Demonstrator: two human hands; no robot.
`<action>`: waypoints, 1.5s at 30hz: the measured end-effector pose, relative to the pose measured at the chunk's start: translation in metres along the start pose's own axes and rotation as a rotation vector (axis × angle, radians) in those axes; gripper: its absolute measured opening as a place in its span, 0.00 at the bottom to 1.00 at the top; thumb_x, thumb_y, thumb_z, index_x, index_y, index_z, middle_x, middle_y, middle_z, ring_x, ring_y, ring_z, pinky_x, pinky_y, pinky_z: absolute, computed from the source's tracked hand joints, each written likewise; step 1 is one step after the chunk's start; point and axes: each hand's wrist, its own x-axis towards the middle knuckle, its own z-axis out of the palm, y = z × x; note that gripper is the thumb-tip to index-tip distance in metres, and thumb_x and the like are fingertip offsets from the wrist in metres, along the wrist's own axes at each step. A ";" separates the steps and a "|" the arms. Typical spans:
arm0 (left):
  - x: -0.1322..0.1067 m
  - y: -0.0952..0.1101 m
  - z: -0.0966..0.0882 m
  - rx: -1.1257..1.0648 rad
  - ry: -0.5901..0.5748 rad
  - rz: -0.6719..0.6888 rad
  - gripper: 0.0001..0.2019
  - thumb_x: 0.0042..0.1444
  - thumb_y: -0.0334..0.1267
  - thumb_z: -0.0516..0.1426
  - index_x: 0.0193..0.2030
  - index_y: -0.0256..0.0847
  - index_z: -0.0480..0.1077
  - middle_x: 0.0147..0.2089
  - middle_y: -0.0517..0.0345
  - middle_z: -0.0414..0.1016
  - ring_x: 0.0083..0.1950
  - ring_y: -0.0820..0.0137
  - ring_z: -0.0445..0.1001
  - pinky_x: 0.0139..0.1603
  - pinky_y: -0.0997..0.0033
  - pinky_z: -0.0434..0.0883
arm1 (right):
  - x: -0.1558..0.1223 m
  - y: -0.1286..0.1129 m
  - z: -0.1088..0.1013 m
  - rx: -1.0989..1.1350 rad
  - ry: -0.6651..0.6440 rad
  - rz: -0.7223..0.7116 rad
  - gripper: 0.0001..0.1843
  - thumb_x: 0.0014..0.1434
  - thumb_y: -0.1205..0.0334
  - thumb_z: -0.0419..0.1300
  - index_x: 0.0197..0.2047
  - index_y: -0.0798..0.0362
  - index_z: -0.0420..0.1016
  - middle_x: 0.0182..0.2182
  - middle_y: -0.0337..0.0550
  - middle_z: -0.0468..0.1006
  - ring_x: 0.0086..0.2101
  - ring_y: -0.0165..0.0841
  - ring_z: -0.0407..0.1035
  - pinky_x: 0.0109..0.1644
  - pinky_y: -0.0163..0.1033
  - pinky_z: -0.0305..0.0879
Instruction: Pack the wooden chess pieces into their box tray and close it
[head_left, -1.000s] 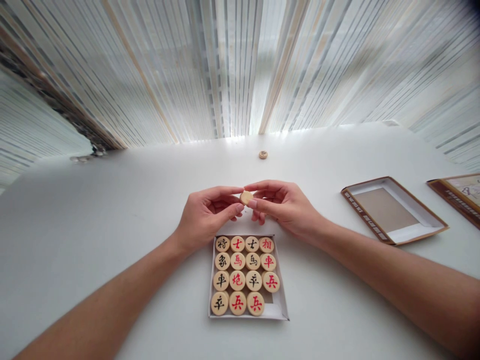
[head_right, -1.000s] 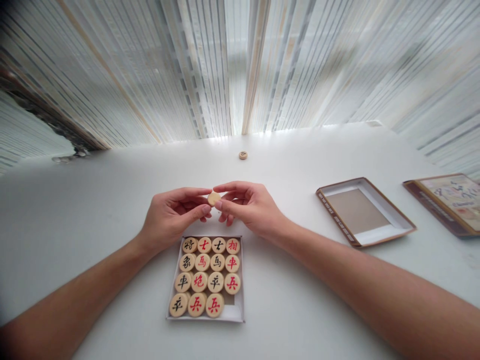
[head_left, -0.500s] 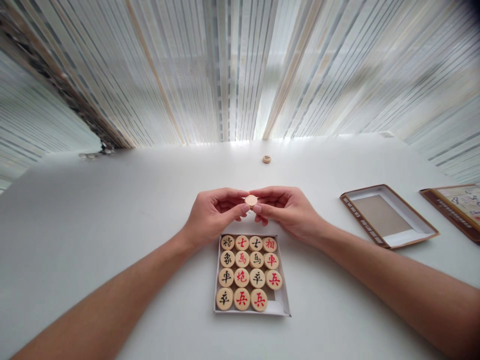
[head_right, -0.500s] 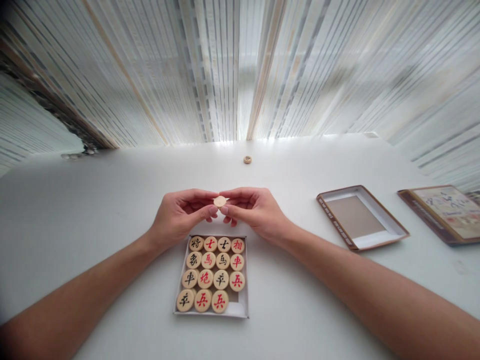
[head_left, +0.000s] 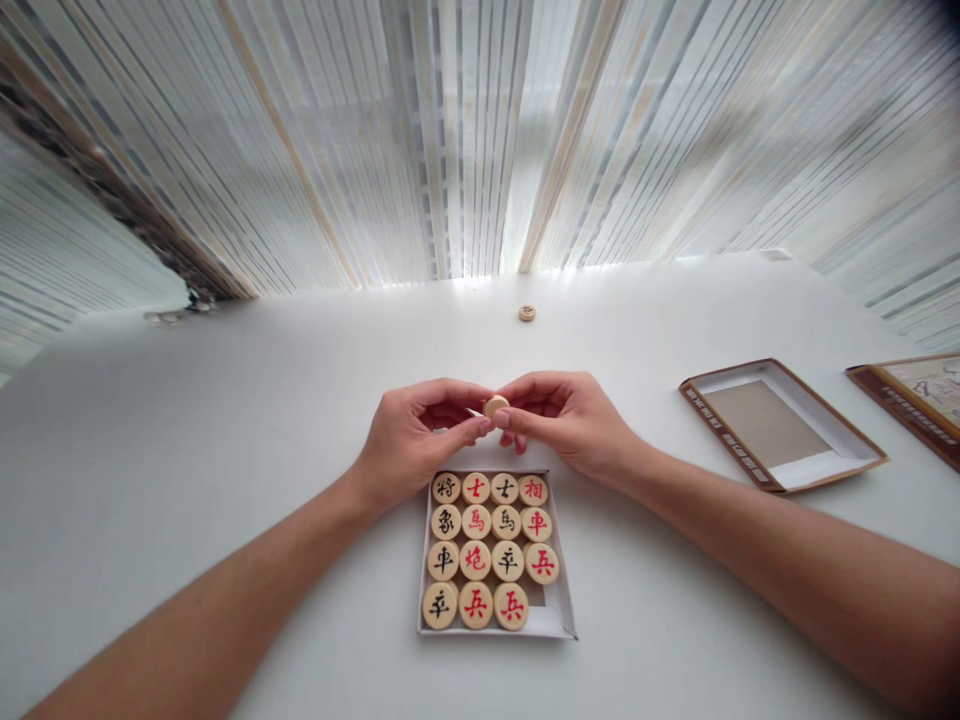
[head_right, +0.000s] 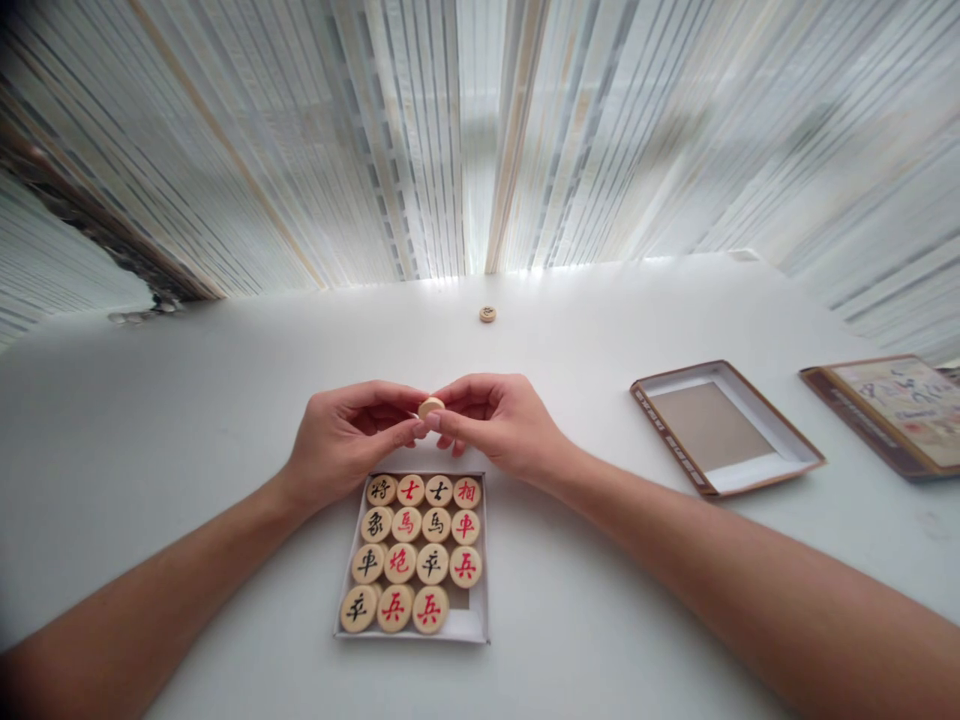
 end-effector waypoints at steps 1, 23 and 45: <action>0.000 0.000 0.000 0.011 -0.004 0.005 0.11 0.55 0.34 0.72 0.45 0.38 0.83 0.41 0.53 0.87 0.39 0.68 0.85 0.41 0.73 0.84 | 0.000 0.000 0.000 -0.006 0.001 0.008 0.20 0.48 0.50 0.80 0.38 0.55 0.85 0.28 0.43 0.84 0.26 0.32 0.76 0.30 0.37 0.75; 0.000 -0.006 -0.003 0.058 0.020 -0.023 0.10 0.57 0.39 0.70 0.43 0.36 0.83 0.39 0.50 0.86 0.39 0.64 0.85 0.39 0.68 0.83 | -0.004 0.001 0.002 -0.048 0.018 -0.025 0.15 0.59 0.52 0.74 0.44 0.54 0.88 0.36 0.48 0.87 0.33 0.33 0.80 0.37 0.36 0.79; 0.005 -0.003 -0.005 -0.042 -0.082 -0.177 0.19 0.56 0.41 0.70 0.49 0.34 0.75 0.36 0.50 0.84 0.36 0.67 0.82 0.38 0.69 0.79 | -0.010 0.010 0.004 -0.598 0.101 -0.385 0.11 0.60 0.63 0.70 0.46 0.55 0.82 0.36 0.45 0.84 0.31 0.33 0.78 0.35 0.39 0.78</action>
